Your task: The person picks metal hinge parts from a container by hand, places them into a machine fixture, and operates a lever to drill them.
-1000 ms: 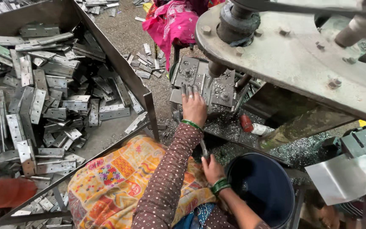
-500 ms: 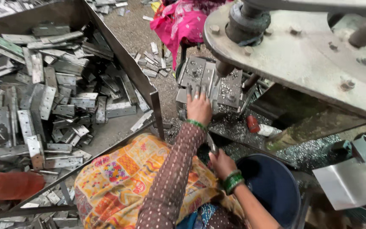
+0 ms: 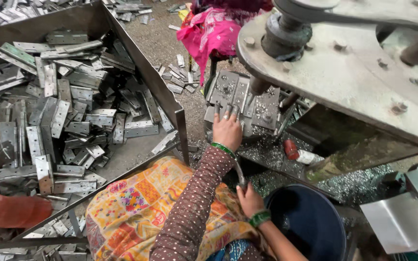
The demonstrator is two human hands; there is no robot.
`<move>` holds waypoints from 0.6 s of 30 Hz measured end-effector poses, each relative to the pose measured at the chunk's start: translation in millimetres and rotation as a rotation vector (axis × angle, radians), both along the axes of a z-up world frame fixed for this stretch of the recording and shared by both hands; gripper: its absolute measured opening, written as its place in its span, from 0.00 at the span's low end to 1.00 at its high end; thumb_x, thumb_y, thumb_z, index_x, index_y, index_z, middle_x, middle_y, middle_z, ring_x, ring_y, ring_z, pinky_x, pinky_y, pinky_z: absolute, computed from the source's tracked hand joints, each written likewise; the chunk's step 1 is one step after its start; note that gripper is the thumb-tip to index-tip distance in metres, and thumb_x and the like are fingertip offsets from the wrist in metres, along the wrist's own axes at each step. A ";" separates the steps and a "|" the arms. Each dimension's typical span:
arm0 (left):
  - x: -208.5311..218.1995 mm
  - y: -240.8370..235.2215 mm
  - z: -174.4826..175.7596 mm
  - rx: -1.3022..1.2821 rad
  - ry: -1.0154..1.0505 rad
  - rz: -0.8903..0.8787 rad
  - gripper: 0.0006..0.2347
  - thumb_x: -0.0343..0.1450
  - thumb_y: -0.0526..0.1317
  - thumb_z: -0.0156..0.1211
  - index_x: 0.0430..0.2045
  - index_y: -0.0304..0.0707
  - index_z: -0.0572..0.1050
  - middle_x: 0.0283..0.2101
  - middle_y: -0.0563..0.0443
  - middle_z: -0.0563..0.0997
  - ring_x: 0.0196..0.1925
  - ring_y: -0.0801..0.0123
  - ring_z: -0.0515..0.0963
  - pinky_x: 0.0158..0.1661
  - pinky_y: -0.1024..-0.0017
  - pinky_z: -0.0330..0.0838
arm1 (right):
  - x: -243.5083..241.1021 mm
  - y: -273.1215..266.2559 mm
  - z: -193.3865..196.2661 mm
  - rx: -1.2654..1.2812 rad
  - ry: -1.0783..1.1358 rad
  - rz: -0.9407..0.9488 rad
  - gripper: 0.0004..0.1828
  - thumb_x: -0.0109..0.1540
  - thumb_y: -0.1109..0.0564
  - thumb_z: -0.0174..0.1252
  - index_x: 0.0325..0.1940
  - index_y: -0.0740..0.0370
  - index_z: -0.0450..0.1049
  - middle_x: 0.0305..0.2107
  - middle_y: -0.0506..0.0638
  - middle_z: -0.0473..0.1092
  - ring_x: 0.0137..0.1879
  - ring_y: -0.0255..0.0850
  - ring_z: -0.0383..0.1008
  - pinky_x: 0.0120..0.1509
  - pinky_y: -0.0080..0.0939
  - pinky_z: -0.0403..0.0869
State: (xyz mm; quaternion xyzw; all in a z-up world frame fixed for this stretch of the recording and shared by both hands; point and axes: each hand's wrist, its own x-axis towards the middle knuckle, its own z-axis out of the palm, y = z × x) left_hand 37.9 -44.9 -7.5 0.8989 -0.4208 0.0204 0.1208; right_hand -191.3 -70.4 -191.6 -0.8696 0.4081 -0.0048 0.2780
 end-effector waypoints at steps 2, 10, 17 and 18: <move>8.2 -12.0 -0.7 -0.100 -0.304 -0.007 0.20 0.64 0.40 0.51 0.51 0.45 0.79 0.67 0.47 0.68 0.71 0.53 0.62 0.67 0.40 0.45 | -5.8 -13.4 37.9 0.105 0.079 0.072 0.29 0.65 0.34 0.49 0.55 0.60 0.69 0.36 0.66 0.77 0.44 0.66 0.78 0.49 0.63 0.74; 27.9 -30.0 -6.9 0.022 -0.104 -0.006 0.14 0.74 0.41 0.46 0.34 0.41 0.83 0.68 0.43 0.66 0.73 0.51 0.60 0.70 0.44 0.43 | -4.1 6.5 -21.5 0.022 -0.027 0.021 0.27 0.63 0.34 0.51 0.48 0.60 0.68 0.32 0.64 0.77 0.40 0.65 0.78 0.44 0.62 0.74; 19.1 -8.3 -15.1 -0.154 -0.074 -0.061 0.08 0.68 0.40 0.56 0.28 0.41 0.83 0.49 0.46 0.81 0.58 0.56 0.77 0.58 0.54 0.67 | -4.8 -12.1 -74.5 0.021 -0.083 0.055 0.28 0.63 0.32 0.51 0.47 0.59 0.67 0.31 0.64 0.77 0.38 0.66 0.78 0.41 0.64 0.74; 16.7 5.6 -14.5 -0.182 -0.101 -0.091 0.07 0.67 0.39 0.57 0.29 0.41 0.83 0.47 0.49 0.81 0.57 0.59 0.78 0.58 0.57 0.69 | -4.1 -11.9 -71.8 0.014 -0.093 0.041 0.29 0.63 0.32 0.51 0.48 0.60 0.66 0.32 0.63 0.77 0.38 0.66 0.78 0.42 0.64 0.74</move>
